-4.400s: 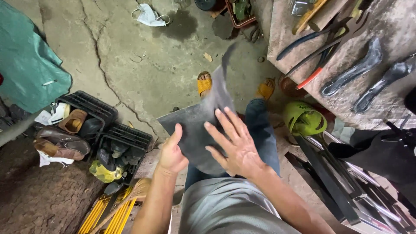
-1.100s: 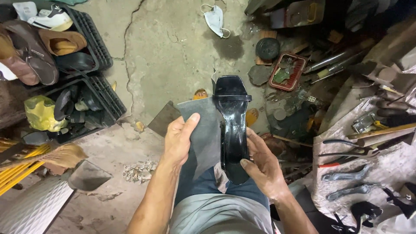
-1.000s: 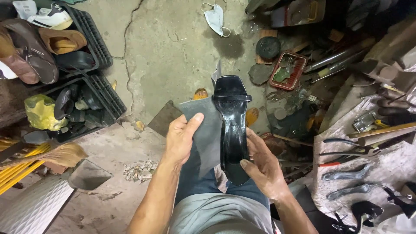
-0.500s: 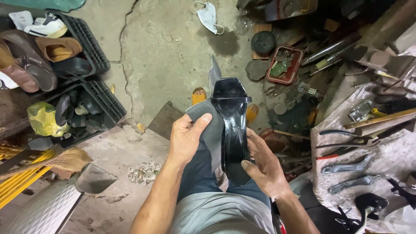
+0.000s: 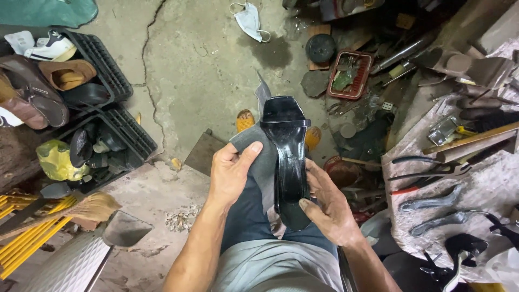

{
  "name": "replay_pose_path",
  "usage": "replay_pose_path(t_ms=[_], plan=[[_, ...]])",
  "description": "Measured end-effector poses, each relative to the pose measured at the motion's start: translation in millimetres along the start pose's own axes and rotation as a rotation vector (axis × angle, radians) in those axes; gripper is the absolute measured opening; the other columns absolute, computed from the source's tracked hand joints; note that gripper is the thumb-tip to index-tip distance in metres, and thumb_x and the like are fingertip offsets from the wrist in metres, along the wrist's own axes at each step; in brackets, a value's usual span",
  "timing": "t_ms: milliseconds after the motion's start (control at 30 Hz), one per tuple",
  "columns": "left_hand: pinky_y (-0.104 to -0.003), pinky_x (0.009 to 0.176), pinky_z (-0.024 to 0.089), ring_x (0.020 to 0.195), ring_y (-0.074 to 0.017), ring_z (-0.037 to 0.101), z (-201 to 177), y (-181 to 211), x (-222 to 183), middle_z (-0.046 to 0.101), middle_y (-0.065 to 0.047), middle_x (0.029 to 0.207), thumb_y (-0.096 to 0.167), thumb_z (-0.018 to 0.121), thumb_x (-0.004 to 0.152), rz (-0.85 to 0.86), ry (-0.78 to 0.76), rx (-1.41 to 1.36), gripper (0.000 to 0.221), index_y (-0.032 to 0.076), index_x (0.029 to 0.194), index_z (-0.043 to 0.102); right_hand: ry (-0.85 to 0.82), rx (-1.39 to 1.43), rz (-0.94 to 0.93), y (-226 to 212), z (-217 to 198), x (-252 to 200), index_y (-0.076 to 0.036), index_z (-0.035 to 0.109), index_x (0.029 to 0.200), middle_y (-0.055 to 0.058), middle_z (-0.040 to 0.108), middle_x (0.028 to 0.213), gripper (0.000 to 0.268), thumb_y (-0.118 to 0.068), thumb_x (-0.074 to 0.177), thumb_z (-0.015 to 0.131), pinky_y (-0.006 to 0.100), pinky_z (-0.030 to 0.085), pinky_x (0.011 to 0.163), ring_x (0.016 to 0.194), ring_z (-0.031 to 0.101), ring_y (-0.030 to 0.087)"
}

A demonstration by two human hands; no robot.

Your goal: Organizing and inspecting shoe components and repair materials in a workshop.

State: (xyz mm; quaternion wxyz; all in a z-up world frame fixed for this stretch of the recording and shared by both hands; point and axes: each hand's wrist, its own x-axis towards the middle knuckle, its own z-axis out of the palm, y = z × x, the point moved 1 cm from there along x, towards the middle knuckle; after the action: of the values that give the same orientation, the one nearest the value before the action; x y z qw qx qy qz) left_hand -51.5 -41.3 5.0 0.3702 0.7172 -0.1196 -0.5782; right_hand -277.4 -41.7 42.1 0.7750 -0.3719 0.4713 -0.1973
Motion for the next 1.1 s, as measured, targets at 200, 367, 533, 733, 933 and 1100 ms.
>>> replay_pose_path(t_ms=[200,367,533,733,933,1100], plan=[[-0.024,0.080,0.057,0.091,-0.0043,0.064,0,-10,2,0.075,0.004,0.098,0.024,0.074,0.093,0.077,0.017,0.129,0.024,0.006,0.106,0.080,-0.003,0.008,0.024,0,-4,1,-0.002,0.026,0.158,0.019,0.044,0.160,0.072,-0.004,0.094,0.057,0.040,0.038,0.120,0.147,0.046,0.028],[-0.021,0.059,0.044,0.071,-0.0016,0.047,0,-9,-1,0.055,0.011,0.076,0.027,0.072,0.096,0.105,0.052,0.219,0.022,0.007,0.100,0.081,0.017,0.106,0.010,6,-11,-2,0.001,0.025,0.158,0.020,0.044,0.160,0.072,0.002,0.093,0.055,0.041,0.037,0.122,0.147,0.045,0.029],[-0.038,0.075,0.059,0.087,-0.0290,0.074,3,-12,-3,0.073,-0.009,0.101,0.012,0.067,0.102,0.810,0.148,0.717,0.026,0.010,0.126,0.075,0.091,0.387,-0.089,19,-25,-2,0.007,0.033,0.156,0.029,0.059,0.143,0.079,0.012,0.081,0.056,0.052,0.047,0.108,0.133,0.057,0.035],[-0.036,0.079,0.060,0.098,-0.0281,0.073,0,-23,2,0.072,-0.006,0.115,0.010,0.063,0.098,0.965,0.143,0.912,0.037,0.019,0.131,0.075,0.053,0.643,-0.108,8,-31,-4,0.009,0.037,0.153,0.028,0.060,0.142,0.077,0.013,0.079,0.053,0.048,0.047,0.108,0.133,0.057,0.033],[-0.036,0.076,0.060,0.094,-0.0253,0.071,-2,-23,4,0.069,-0.005,0.118,0.009,0.052,0.095,1.060,0.153,1.037,0.046,0.023,0.133,0.074,0.101,0.708,-0.141,15,-36,-7,0.015,0.040,0.149,0.027,0.064,0.137,0.075,0.015,0.075,0.053,0.045,0.046,0.107,0.130,0.058,0.028],[-0.038,0.086,0.058,0.099,-0.0286,0.071,-2,-23,0,0.073,-0.009,0.118,0.007,0.055,0.094,0.960,0.073,0.893,0.045,0.015,0.135,0.072,0.122,0.715,-0.220,18,-56,-19,0.019,0.036,0.148,0.035,0.063,0.133,0.078,0.015,0.073,0.055,0.050,0.047,0.105,0.127,0.061,0.035]])
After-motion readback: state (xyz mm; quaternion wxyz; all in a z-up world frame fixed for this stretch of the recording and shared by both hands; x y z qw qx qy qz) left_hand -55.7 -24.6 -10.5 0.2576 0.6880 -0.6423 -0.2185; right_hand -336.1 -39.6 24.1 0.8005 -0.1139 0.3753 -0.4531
